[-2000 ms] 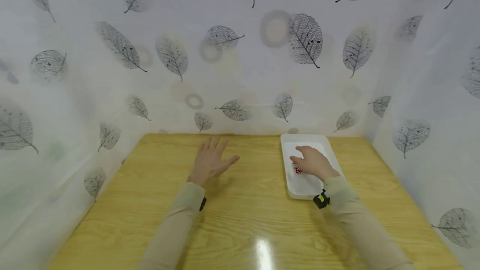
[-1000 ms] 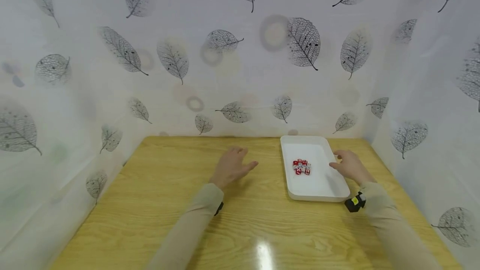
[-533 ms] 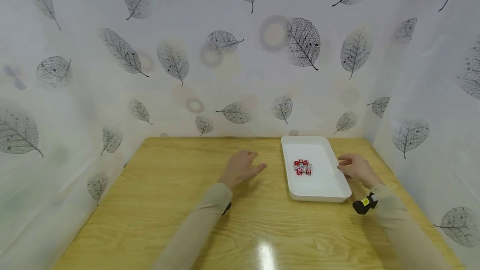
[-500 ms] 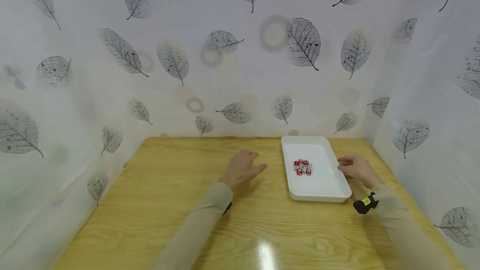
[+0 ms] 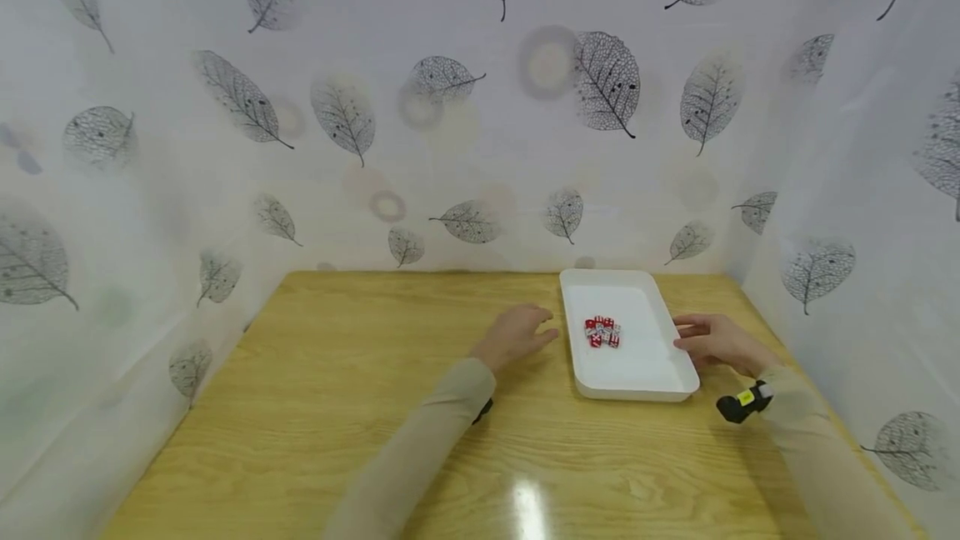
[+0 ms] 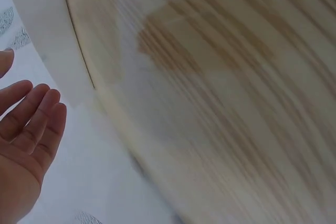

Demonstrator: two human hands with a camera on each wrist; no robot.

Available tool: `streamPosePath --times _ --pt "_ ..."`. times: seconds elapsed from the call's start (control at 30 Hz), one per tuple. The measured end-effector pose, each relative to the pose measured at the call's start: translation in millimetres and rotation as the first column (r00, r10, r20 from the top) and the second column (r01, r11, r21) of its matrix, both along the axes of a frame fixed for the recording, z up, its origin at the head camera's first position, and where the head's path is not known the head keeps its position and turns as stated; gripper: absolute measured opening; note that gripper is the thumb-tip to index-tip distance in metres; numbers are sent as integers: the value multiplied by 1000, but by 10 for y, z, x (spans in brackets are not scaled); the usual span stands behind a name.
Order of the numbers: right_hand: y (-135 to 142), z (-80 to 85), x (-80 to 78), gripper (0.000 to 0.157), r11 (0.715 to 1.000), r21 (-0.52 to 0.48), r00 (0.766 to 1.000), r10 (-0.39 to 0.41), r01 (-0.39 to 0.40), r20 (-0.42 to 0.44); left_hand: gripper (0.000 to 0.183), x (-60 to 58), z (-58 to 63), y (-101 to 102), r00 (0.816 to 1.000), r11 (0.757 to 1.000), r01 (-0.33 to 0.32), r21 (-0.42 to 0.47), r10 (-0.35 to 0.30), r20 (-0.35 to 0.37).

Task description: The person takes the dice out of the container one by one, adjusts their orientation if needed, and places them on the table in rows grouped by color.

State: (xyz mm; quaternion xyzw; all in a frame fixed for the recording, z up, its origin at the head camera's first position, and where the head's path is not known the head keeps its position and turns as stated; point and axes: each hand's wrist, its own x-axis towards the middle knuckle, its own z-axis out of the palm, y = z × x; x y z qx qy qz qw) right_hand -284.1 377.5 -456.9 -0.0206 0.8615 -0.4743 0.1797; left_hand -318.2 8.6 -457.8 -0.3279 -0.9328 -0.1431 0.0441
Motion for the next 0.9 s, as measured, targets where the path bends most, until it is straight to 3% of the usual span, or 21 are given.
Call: streamPosePath --times 0.17,0.3,0.57,0.8,0.9 --pt "-20 -1 0 69 1000 3 1000 -24 24 8 31 -5 -6 192 999 999 46 24 -45 -14" --pt "-33 -13 0 69 1000 10 999 -29 29 15 28 11 12 327 998 998 62 -1 -62 -31" --pt "-26 -42 3 69 1000 0 999 -28 28 21 21 33 60 586 996 994 89 -65 -88 7" --pt "-11 -47 -3 71 1000 4 1000 -19 19 19 16 36 -29 763 999 988 31 -149 -28 20" --pt "17 -35 4 70 999 38 1000 -24 24 18 14 30 -77 851 1000 986 7 -168 -10 -18"
